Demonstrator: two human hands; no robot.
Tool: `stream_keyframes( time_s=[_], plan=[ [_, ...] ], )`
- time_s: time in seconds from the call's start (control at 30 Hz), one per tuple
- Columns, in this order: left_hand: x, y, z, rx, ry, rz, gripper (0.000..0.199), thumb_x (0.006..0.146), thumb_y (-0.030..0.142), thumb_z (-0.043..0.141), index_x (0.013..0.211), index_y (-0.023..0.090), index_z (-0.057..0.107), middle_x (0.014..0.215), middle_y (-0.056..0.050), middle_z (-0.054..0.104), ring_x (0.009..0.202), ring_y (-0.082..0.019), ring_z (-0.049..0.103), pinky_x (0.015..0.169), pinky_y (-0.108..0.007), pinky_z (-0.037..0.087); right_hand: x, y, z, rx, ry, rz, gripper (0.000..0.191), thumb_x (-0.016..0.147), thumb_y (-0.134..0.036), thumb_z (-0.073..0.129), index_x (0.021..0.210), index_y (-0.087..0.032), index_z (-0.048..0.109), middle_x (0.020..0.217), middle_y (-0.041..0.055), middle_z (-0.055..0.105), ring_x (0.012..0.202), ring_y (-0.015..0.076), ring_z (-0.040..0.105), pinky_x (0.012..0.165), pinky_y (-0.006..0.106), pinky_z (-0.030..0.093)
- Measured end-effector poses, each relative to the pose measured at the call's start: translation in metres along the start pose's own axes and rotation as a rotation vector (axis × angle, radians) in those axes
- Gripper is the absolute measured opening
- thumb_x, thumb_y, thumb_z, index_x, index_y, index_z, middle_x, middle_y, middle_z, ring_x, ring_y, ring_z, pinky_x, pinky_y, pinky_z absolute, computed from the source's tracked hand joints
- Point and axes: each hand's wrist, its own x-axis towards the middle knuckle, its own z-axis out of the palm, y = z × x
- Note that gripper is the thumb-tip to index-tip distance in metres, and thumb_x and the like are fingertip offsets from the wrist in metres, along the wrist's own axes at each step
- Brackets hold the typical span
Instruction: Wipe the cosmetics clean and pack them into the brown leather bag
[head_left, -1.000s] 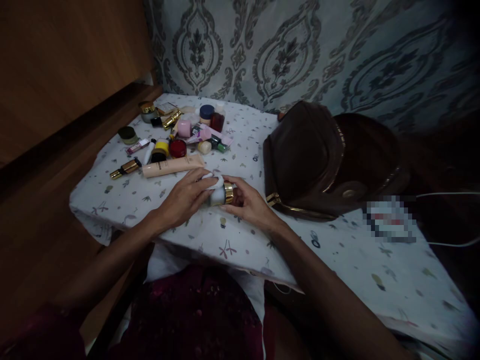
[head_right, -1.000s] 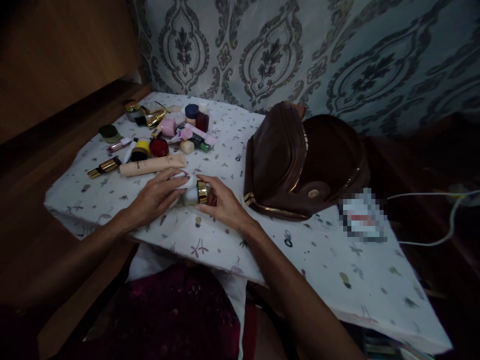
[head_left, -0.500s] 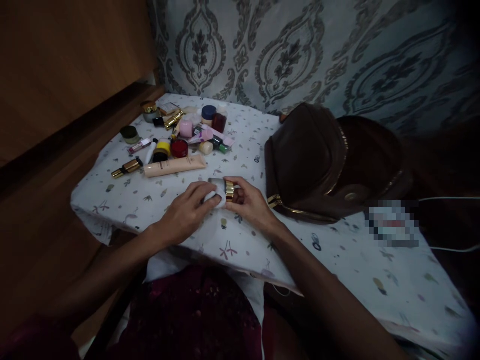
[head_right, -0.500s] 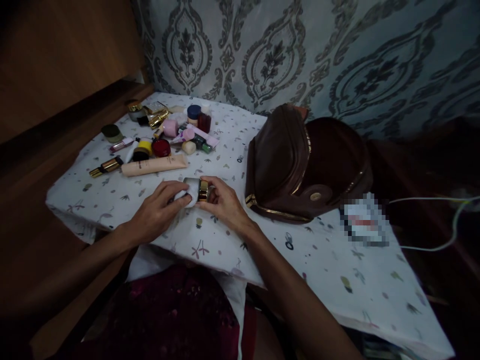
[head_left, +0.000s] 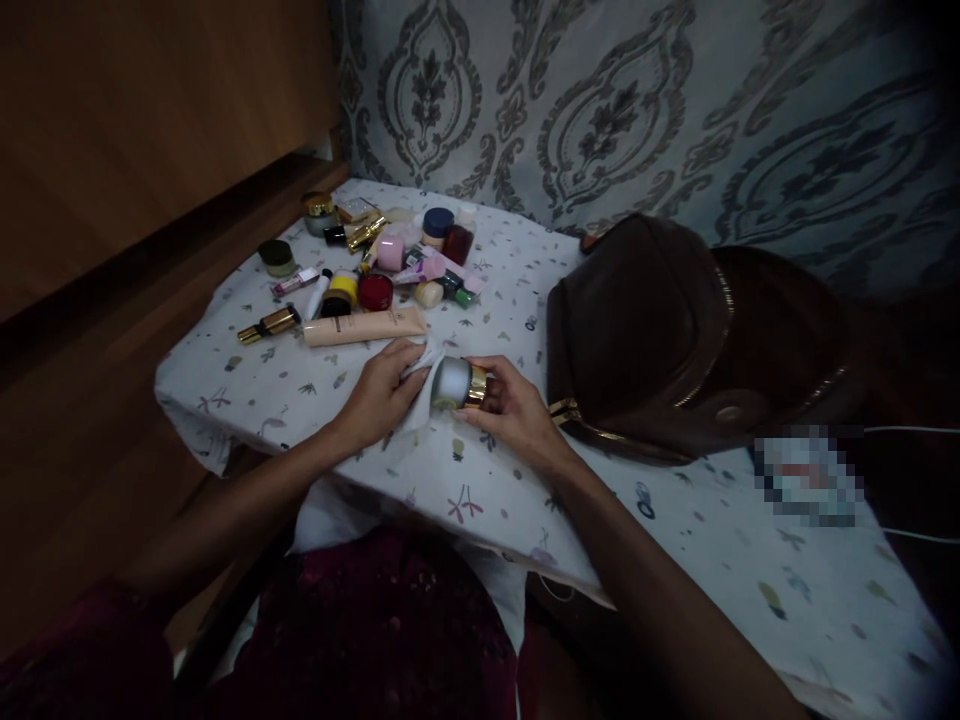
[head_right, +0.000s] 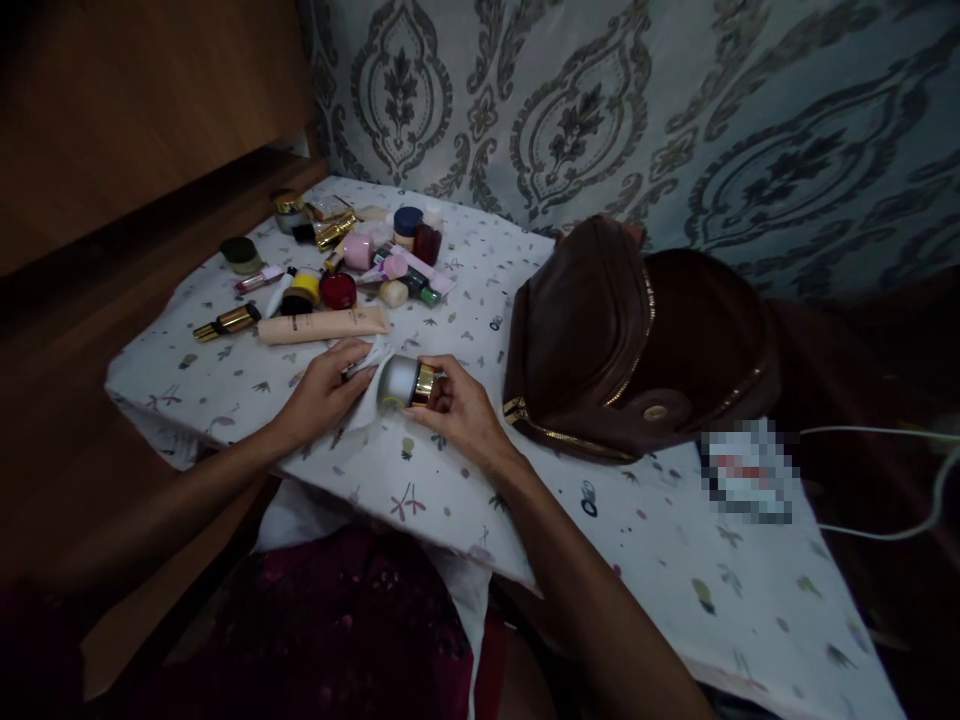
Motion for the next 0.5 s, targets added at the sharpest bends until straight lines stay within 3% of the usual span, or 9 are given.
stream_keyframes(
  time_s=[0.2, 0.5],
  plan=[
    [-0.004, -0.004, 0.001, 0.092, -0.107, -0.083, 0.017, 0.093, 0.018, 0.047, 0.076, 0.018, 0.052, 0.079, -0.003, 0.055, 0.077, -0.019, 0.055, 0.071, -0.032, 0.045, 0.001, 0.001, 0.001, 0.031, 0.040, 0.023, 0.068, 0.059, -0.044, 0.090, 0.113, -0.026, 0.052, 0.091, -0.0003, 0.062, 0.080, 0.0173, 0.062, 0.071, 0.031, 0.055],
    [-0.025, 0.008, -0.001, 0.227, -0.167, -0.017, 0.016, 0.098, 0.019, 0.039, 0.087, 0.019, 0.050, 0.087, -0.003, 0.052, 0.079, -0.017, 0.052, 0.070, -0.029, 0.045, 0.004, 0.003, -0.001, 0.048, 0.065, 0.016, 0.064, 0.061, -0.044, 0.088, 0.111, -0.024, 0.053, 0.092, -0.0006, 0.063, 0.083, 0.0177, 0.064, 0.072, 0.030, 0.054]
  ],
)
